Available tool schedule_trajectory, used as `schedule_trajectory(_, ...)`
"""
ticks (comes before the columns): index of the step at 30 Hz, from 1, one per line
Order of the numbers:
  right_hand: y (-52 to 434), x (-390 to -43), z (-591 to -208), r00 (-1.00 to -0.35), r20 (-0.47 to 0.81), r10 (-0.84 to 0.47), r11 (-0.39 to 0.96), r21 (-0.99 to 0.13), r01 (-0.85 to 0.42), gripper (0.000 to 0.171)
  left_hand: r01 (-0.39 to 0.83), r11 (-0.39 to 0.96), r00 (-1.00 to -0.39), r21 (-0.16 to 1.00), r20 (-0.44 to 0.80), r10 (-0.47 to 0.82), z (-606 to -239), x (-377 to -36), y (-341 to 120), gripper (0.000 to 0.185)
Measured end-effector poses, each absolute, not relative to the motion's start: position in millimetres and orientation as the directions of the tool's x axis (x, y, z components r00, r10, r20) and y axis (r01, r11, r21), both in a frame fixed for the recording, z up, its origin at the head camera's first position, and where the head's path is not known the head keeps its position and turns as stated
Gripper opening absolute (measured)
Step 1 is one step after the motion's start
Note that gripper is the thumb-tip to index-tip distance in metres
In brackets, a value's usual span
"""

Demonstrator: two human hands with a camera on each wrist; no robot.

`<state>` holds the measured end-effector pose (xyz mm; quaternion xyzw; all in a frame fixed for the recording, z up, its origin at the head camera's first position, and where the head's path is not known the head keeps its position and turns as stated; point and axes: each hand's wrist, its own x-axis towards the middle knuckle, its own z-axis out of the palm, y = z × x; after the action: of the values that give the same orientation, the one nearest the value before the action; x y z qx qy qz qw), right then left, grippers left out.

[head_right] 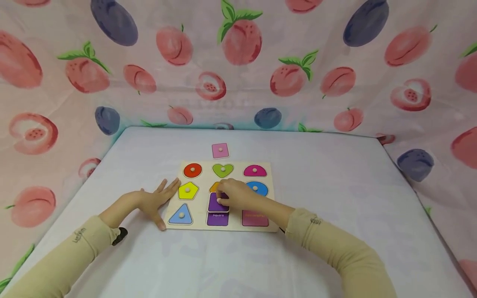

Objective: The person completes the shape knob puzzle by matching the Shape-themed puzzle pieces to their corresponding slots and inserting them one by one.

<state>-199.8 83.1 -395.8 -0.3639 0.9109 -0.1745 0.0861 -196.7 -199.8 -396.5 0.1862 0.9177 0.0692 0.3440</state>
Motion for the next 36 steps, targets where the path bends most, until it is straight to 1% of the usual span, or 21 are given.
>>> schedule_trajectory(5,81.2,-193.7,-397.7,-0.727,-0.058,-0.684,0.680,-0.409,-0.608,0.009,0.274,0.927,-0.696,0.256,-0.613,0.375,-397.5,-195.3,-200.4,0.134)
schedule_trajectory(10,79.5,-186.8,-401.1,-0.731,-0.050,-0.681,0.685,-0.399,-0.610,0.009,0.243,0.934,-0.711,0.261,-0.607,0.355,-398.3,-195.0,-198.6,0.126)
schedule_trajectory(17,77.1,-178.1,-402.7,-0.735,-0.061,-0.675,0.692,-0.396,-0.603,0.009,0.241,0.942,-0.709,0.233,-0.621,0.335,-403.9,-196.5,-198.3,0.129)
schedule_trajectory(21,78.0,-175.0,-405.0,-0.733,-0.065,-0.677,0.699,-0.367,-0.613,0.008,0.254,0.944,-0.702,0.209,-0.632,0.329,-405.6,-197.7,-196.4,0.130)
schedule_trajectory(25,80.5,-173.5,-406.7,-0.724,-0.045,-0.688,0.692,-0.339,-0.637,0.009,0.249,0.942,-0.702,0.225,-0.628,0.336,-403.1,-197.9,-192.7,0.129)
schedule_trajectory(29,82.3,-172.6,-407.5,-0.709,-0.003,-0.705,0.668,-0.337,-0.663,0.008,0.247,0.942,-0.711,0.228,-0.618,0.336,-401.1,-197.1,-191.1,0.127)
schedule_trajectory(36,82.4,-169.0,-406.4,-0.686,0.049,-0.726,0.637,-0.327,-0.698,0.005,0.246,0.939,-0.715,0.242,-0.609,0.344,-401.6,-195.5,-192.9,0.128)
